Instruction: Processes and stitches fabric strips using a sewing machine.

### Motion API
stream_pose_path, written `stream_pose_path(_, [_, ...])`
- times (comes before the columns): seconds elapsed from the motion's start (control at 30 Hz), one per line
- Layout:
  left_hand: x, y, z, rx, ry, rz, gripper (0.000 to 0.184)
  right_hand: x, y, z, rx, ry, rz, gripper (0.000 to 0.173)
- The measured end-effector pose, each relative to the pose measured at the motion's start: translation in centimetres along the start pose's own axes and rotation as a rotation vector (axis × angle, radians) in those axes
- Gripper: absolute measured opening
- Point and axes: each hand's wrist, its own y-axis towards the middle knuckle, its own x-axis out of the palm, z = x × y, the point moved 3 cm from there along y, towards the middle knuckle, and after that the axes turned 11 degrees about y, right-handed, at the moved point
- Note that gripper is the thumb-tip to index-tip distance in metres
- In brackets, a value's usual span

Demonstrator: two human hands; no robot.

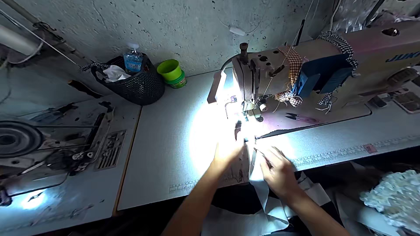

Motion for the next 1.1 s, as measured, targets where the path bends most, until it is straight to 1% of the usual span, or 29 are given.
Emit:
stream_pose_path(0.07, [0.9,-5.1,1.4,-0.015,-0.052,0.114,0.05,-2.4,-3.0,-0.7,0.027,0.055,0.082,0.023])
stream_pose_path(0.13, [2.5,-9.0,2.4,-0.01,-0.066,0.158,0.059,-3.7,-5.8,-0.4,0.174,0.126,0.06,0.025])
stream_pose_path(0.17, [3.3,-10.1,2.6,0.001,-0.042,0.196,0.056,-3.7,-7.0,0.0,0.285,0.15,0.002,0.03])
stream_pose_path(0.23, [4.4,-11.4,3.0,-0.007,0.019,0.276,0.038,-3.0,-8.4,0.8,0.498,0.237,-0.131,0.044])
stream_pose_path(0.27, [4.5,-11.6,3.2,-0.029,0.033,0.29,0.028,-2.5,-8.6,1.2,0.572,0.33,-0.186,0.043])
stream_pose_path(0.3, [4.5,-11.7,3.4,-0.055,0.024,0.292,0.02,-2.1,-8.8,1.5,0.607,0.439,-0.225,0.036])
stream_pose_path(0.37, [4.2,-12.1,3.5,-0.098,-0.068,0.285,0.016,-2.2,-8.6,0.9,0.576,0.621,-0.232,0.017])
stream_pose_path(0.4, [4.0,-12.3,3.4,-0.115,-0.152,0.282,0.015,-2.6,-8.5,0.2,0.558,0.671,-0.226,0.014])
stream_pose_path(0.47, [3.8,-13.0,3.2,-0.167,-0.37,0.242,0.012,-3.8,-8.4,-1.4,0.566,0.729,-0.214,0.015])
stream_pose_path(0.53, [3.9,-13.7,3.6,-0.216,-0.591,0.189,0.02,-4.4,-8.7,-2.1,0.605,0.748,-0.195,0.016])
stream_pose_path(0.57, [4.1,-14.1,3.9,-0.229,-0.624,0.171,0.024,-4.5,-9.0,-2.0,0.628,0.751,-0.192,0.017])
stream_pose_path(0.6, [4.3,-14.6,4.2,-0.219,-0.598,0.171,0.024,-4.5,-9.4,-1.8,0.657,0.756,-0.196,0.016])
stream_pose_path(0.63, [4.5,-15.1,4.4,-0.181,-0.533,0.191,0.02,-4.5,-9.8,-1.6,0.69,0.764,-0.205,0.015])
stream_pose_path(0.73, [5.4,-16.8,4.9,-0.01,-0.294,0.287,0.009,-4.4,-10.9,-1.0,0.764,0.775,-0.229,0.013])
stream_pose_path(0.83, [6.2,-18.2,5.3,0.156,-0.049,0.356,0.012,-4.6,-11.7,-0.9,0.784,0.756,-0.259,0.013])
stream_pose_path(0.93, [6.2,-19.0,5.8,0.296,0.128,0.398,0.017,-4.9,-11.9,-0.9,0.786,0.722,-0.258,0.012])
stream_pose_path(1.0, [5.9,-19.3,6.0,0.36,0.172,0.409,0.018,-5.1,-11.9,-0.8,0.795,0.715,-0.256,0.013])
stream_pose_path(1.1, [5.5,-19.5,6.3,0.399,0.201,0.388,0.018,-5.0,-11.9,-0.9,0.794,0.728,-0.252,0.013])
